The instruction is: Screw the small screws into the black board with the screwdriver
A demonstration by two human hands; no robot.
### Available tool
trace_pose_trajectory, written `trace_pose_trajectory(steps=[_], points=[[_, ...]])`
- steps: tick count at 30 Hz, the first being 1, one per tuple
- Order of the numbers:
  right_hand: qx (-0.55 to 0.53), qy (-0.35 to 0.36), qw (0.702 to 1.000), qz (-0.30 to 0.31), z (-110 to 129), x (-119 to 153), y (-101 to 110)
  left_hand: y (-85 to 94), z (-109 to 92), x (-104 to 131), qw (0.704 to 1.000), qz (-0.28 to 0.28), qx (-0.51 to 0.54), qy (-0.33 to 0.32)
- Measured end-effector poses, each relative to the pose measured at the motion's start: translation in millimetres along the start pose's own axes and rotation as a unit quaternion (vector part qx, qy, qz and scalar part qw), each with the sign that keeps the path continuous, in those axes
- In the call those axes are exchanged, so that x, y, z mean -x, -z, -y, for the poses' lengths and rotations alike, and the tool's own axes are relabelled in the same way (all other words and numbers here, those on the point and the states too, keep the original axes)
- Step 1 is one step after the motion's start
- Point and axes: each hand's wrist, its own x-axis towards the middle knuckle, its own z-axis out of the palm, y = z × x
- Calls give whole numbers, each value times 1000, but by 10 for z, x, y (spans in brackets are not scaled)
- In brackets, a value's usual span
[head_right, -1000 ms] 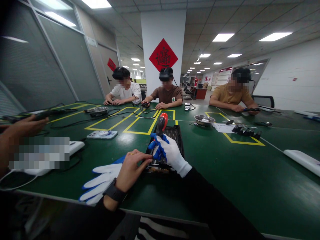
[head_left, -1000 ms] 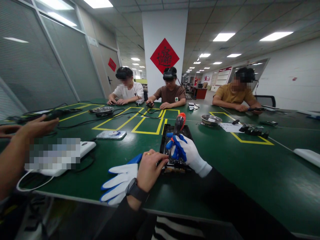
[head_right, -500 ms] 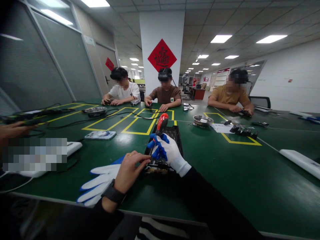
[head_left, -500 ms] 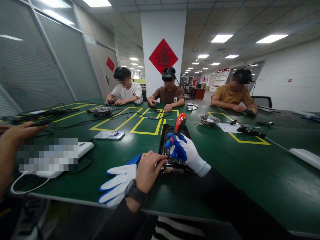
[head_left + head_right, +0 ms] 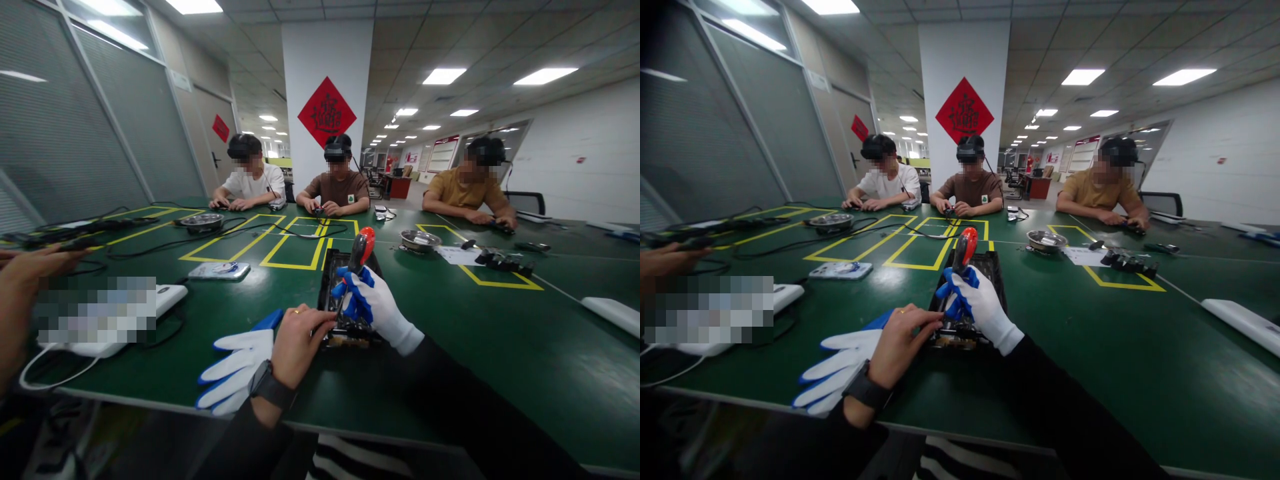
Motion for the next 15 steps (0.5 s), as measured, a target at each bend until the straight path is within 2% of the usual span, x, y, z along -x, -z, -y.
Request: trace_pose_trajectory(steps=[2,4,8,10,15], points=[[18,19,999,-35,1,4,-17,-1,1,3,1000,0,-2,0],[16,17,999,-40,11,2,-21,-6,9,7,1000,-2,-1,2],[-27,-18,999,30,31,-8,5,-23,29,10,1000,-3,3,8],[-28,-19,999,38,20,-12,18,-27,33,8,1000,-1,1,11],[12,-2,1000,-15,-25,-11,11,-19,27,7,1000,-3,3,17]])
